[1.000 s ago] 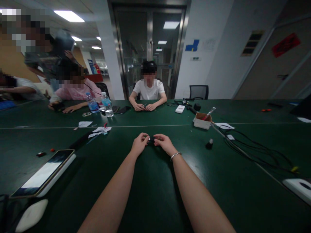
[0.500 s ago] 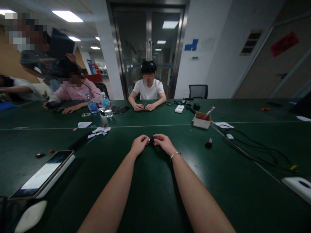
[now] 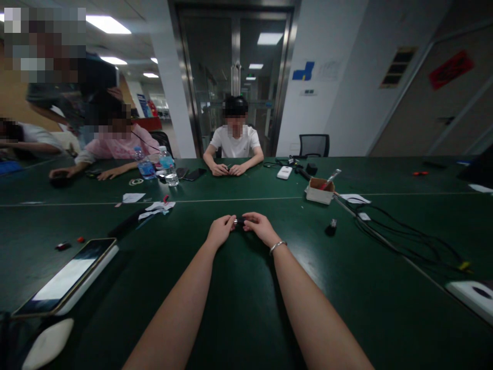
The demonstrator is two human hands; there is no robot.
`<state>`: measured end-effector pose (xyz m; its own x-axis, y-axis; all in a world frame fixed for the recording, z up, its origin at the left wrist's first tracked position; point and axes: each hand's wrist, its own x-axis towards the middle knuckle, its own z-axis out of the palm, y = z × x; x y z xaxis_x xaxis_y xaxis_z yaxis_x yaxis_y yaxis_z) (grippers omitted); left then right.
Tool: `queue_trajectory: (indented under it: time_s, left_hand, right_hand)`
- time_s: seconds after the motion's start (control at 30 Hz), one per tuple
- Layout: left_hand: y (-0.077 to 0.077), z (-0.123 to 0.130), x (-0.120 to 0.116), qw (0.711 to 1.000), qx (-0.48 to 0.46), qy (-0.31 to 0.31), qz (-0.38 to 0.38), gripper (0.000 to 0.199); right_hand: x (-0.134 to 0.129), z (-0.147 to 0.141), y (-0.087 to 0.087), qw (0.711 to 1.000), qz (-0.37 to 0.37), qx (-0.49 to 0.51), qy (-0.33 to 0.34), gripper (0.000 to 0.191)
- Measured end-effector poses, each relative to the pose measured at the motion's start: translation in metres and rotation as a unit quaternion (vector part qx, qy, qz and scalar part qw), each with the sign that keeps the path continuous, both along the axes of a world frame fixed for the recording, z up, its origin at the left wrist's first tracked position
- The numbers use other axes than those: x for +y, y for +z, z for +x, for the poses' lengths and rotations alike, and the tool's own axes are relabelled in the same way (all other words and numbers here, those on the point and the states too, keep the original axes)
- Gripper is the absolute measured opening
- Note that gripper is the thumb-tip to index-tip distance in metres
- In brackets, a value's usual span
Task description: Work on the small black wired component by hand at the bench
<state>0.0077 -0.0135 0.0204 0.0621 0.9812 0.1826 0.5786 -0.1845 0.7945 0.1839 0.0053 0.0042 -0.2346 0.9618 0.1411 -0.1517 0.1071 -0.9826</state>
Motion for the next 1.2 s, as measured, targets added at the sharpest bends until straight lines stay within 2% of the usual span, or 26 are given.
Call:
queue_trajectory:
  time_s: [0.57,0.87,0.97,1.2]
  left_hand:
    - [0.005,0.003,-0.003,1.000,0.020,0.020,-0.002,0.056]
    - [-0.007,0.001,0.004,0.995,-0.103,0.005,0.014,0.030]
    - [-0.009,0.000,0.007,0.993,-0.114,-0.003,0.007,0.024]
    - [-0.005,-0.003,0.004,0.991,-0.131,-0.016,-0.009,0.023]
  right_hand:
    - [-0.003,0.000,0.002,1.000,0.014,-0.004,0.015,0.030]
    - [0.001,-0.001,-0.002,1.000,0.000,0.009,-0.003,0.032]
    - [0.002,-0.001,-0.003,1.000,-0.006,0.014,-0.008,0.031]
    - [0.000,-0.001,0.000,1.000,-0.011,0.009,-0.012,0.029]
